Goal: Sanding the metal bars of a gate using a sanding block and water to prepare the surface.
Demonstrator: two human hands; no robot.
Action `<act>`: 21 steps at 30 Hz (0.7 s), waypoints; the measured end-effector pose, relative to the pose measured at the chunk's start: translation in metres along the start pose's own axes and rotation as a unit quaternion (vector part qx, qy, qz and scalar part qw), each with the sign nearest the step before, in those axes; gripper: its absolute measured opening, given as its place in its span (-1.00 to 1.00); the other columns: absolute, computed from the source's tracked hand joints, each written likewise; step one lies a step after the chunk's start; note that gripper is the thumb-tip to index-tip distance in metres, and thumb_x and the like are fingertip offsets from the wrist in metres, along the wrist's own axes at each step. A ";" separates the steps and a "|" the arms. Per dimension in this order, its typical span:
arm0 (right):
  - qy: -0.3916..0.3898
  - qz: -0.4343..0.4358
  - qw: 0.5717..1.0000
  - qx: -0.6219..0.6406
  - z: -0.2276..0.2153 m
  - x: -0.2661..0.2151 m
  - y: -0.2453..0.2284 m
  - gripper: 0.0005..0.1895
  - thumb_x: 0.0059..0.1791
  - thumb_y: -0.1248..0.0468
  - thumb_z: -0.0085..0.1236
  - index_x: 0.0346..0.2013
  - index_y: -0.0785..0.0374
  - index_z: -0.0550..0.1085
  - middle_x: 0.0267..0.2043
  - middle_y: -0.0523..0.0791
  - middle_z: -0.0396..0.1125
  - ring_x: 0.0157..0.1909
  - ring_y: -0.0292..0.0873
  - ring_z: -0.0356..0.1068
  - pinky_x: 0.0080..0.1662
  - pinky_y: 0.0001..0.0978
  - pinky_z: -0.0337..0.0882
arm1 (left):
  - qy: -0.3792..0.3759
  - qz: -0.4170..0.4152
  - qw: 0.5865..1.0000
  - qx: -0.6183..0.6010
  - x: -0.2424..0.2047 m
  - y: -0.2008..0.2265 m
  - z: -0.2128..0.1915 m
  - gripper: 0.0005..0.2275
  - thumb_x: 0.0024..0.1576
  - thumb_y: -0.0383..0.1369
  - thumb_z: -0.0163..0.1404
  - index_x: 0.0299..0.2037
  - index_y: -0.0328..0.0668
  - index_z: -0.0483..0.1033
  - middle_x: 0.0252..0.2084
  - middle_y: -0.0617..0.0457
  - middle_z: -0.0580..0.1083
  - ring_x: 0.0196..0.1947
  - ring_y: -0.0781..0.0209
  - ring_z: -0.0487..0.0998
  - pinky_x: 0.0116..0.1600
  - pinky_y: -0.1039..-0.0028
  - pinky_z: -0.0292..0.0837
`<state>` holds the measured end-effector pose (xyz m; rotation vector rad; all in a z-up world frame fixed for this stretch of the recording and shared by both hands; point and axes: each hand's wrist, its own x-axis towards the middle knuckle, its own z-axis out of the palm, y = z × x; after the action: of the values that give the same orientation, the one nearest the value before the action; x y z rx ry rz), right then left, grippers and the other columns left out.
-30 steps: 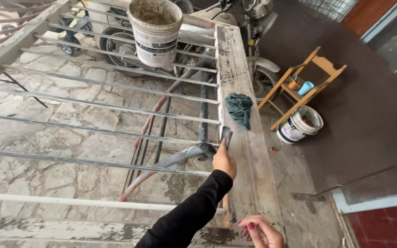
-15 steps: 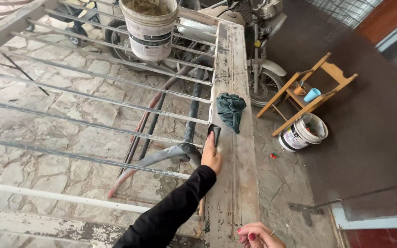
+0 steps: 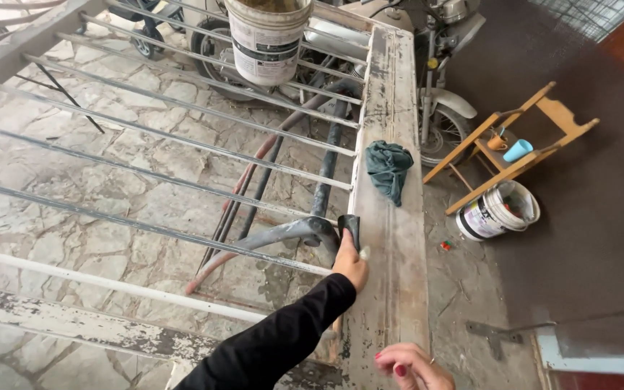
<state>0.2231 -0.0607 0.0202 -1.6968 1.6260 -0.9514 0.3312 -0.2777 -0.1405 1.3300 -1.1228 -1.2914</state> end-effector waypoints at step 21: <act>0.108 0.195 0.971 -0.085 -0.018 -0.017 0.007 -0.20 -0.02 -0.25 -0.37 0.17 0.21 0.52 0.39 -0.07 0.36 0.42 -0.04 0.31 0.42 -0.10 0.18 | 0.040 -0.189 0.950 0.245 0.064 -0.085 0.094 -0.29 0.03 -0.07 0.05 0.19 -0.60 0.11 0.17 -0.32 0.36 0.19 -0.32 0.44 0.30 0.03 0.29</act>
<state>0.2045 -0.0433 0.0230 -1.3335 2.1401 -0.8405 0.2389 -0.3309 -0.2342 2.0276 -1.2175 -1.2513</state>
